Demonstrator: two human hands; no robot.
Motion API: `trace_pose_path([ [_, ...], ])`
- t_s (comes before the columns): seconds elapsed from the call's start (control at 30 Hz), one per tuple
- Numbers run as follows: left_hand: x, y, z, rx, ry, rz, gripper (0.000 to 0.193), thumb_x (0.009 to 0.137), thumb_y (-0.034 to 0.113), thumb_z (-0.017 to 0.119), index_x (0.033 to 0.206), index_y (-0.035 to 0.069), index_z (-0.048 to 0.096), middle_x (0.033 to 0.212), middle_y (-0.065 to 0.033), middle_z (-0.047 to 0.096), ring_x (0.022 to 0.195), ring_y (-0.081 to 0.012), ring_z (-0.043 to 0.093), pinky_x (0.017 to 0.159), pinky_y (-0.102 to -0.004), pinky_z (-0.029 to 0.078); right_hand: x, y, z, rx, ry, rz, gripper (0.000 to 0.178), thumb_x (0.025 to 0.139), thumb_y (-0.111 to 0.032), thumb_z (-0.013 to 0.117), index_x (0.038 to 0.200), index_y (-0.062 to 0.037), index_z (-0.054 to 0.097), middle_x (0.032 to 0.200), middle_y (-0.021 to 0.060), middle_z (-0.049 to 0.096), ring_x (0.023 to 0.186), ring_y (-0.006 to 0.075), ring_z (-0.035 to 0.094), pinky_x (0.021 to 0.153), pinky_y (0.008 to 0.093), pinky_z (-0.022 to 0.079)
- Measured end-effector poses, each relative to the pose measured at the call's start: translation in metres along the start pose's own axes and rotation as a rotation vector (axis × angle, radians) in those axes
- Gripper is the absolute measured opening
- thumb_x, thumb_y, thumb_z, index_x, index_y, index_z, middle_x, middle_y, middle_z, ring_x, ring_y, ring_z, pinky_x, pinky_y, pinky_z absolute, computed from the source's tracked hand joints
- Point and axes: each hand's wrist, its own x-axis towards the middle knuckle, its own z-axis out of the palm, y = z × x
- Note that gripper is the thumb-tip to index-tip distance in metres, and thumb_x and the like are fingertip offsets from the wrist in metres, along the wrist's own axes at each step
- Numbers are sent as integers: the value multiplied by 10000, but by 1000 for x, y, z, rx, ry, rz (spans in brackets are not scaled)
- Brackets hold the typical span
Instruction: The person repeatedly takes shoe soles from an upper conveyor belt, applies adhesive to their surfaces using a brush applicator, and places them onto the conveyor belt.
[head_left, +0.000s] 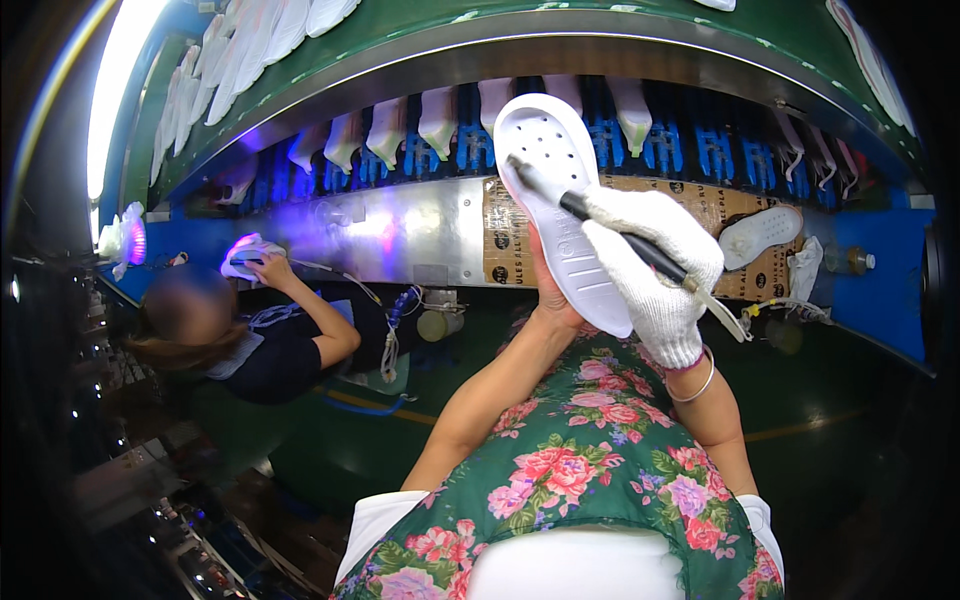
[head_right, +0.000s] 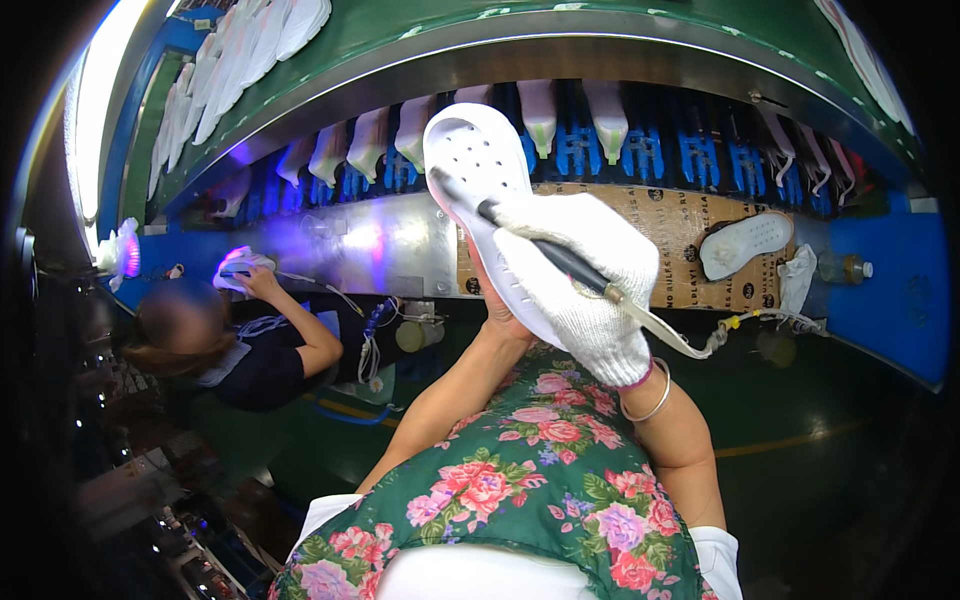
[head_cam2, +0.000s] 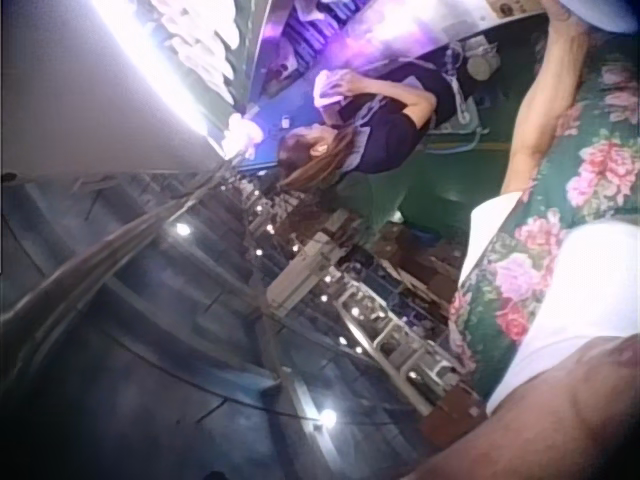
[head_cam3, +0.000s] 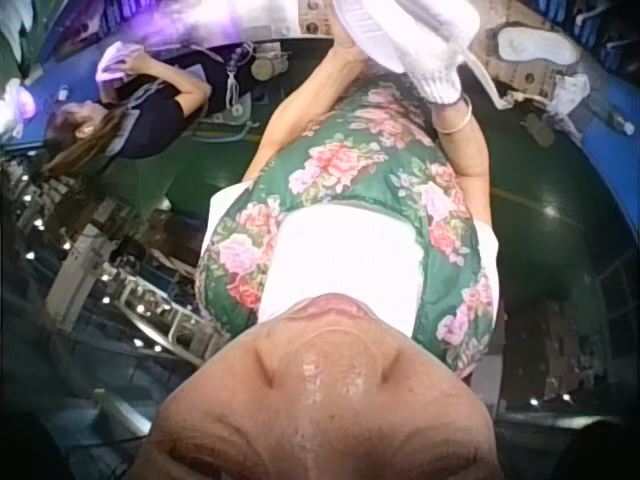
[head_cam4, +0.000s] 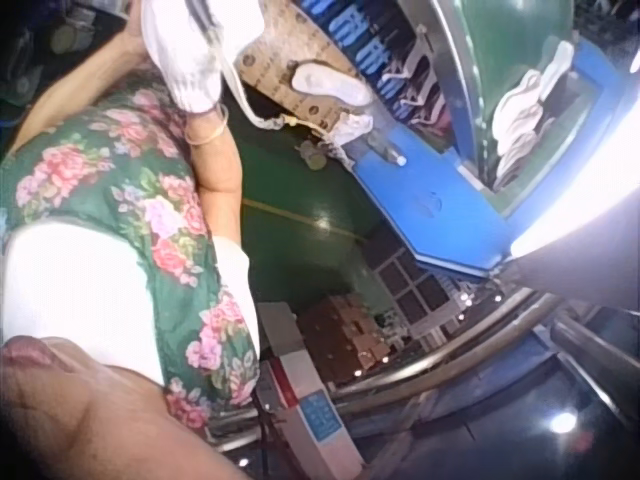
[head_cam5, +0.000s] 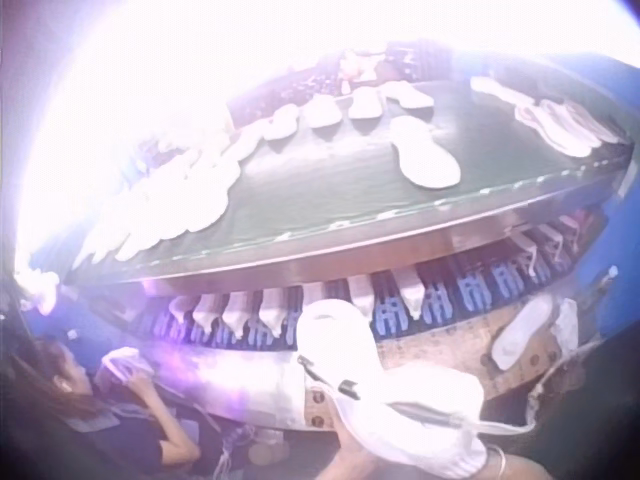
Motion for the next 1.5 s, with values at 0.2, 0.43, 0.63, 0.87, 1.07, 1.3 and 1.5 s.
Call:
trace_pose_path([
  [0.2,11,-7,-8,-250,-145,-87,1020,842,814,523,1546,104,319,1429,-167,532,1304,-323,536,1098,-506,467,-10,10,8,-299,-68,-256,308,763,-32,788,1066,-84,777,972,108,753,889,257,728,795,336,566],
  [0.43,18,10,-16,-303,-205,-60,925,866,797,502,1508,138,405,1397,-155,559,1246,-337,579,1076,-518,484,-6,13,-2,-408,-136,-297,294,757,12,760,1044,-54,769,1023,121,763,872,282,719,817,354,556],
  [0.63,27,17,-14,-486,-271,-62,865,847,789,552,1447,170,481,1375,-72,593,1194,-440,596,1002,-651,501,-12,27,0,-69,-73,-100,254,781,-24,781,1033,-54,780,937,86,759,815,225,710,739,320,547],
  [0.87,28,21,-18,-452,-274,-121,870,854,800,526,1445,163,487,1369,-102,594,1172,-452,606,930,-673,535,-14,15,7,-214,-253,-292,250,760,-16,789,1003,-72,774,942,104,753,852,283,728,772,358,560],
  [1.07,34,32,-16,-486,-311,-91,899,876,806,478,1465,127,467,1358,-127,591,1147,-475,600,901,-661,537,-8,21,-7,-282,-231,-338,219,776,-15,773,987,-76,766,920,92,748,831,280,717,747,363,556],
  [1.3,35,43,-19,-450,-332,-126,958,878,844,385,1530,143,363,1359,-187,572,1143,-495,610,926,-680,519,-14,31,-12,-122,-249,-84,226,791,-31,786,1012,-78,781,948,78,757,860,231,724,775,338,560],
  [1.5,37,55,-38,-303,-572,-301,1037,815,814,566,1473,30,398,1328,-195,563,1138,-449,563,891,-613,542,-26,31,-7,-117,-448,-288,246,762,-40,798,996,-111,780,937,76,752,818,242,718,727,342,559],
])
